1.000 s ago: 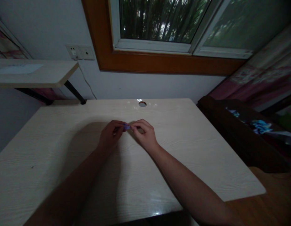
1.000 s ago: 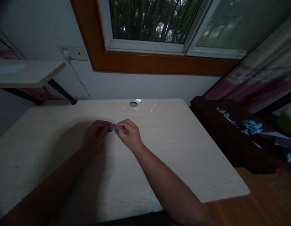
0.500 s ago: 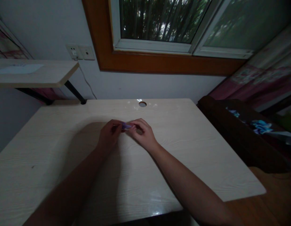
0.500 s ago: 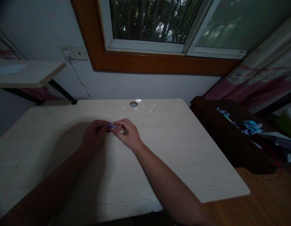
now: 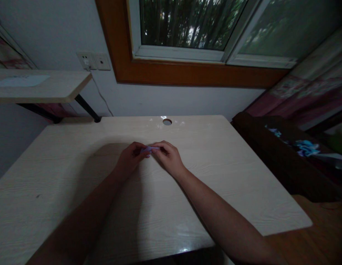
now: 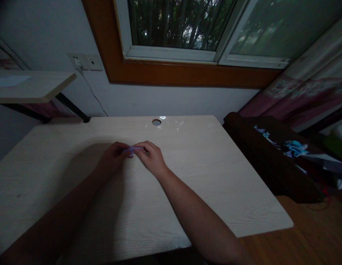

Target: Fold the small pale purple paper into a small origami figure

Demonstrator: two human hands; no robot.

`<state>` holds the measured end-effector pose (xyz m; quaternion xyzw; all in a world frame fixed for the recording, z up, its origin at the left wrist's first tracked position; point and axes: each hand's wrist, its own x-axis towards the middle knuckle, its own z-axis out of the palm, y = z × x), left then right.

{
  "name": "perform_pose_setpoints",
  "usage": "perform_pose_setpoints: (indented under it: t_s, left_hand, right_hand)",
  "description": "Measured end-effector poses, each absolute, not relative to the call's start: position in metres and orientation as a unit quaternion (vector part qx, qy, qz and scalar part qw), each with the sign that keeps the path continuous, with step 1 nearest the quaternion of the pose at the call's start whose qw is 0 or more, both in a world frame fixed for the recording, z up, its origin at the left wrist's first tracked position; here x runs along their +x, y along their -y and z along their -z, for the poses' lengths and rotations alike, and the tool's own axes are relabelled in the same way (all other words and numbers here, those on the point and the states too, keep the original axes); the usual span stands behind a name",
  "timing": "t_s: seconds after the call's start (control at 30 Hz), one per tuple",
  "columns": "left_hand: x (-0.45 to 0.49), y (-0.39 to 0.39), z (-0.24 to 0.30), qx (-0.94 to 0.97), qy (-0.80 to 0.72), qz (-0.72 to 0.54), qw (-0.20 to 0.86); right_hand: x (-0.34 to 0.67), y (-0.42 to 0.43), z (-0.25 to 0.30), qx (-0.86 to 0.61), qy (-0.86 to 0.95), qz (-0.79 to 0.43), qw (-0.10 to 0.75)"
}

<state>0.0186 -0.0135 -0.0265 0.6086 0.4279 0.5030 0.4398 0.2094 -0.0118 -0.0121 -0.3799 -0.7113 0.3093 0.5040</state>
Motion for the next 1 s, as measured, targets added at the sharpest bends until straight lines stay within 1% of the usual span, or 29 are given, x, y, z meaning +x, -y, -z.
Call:
perform_pose_setpoints:
  t_s: [0.53, 0.73, 0.87, 1.0]
  left_hand:
    - [0.022, 0.013, 0.026, 0.585, -0.399, -0.507, 0.491]
    - [0.021, 0.011, 0.029, 0.59, -0.444, -0.459, 0.495]
    - [0.02, 0.013, 0.024, 0.599, -0.49, -0.4, 0.491]
    - [0.021, 0.015, 0.016, 0.602, -0.505, -0.374, 0.492]
  right_hand:
    - [0.206, 0.007, 0.026, -0.383, 0.616, -0.468, 0.505]
    - [0.205, 0.007, 0.026, -0.386, 0.608, -0.468, 0.512]
    - [0.205, 0.007, 0.026, -0.398, 0.621, -0.445, 0.508]
    - [0.206, 0.008, 0.025, -0.407, 0.616, -0.443, 0.508]
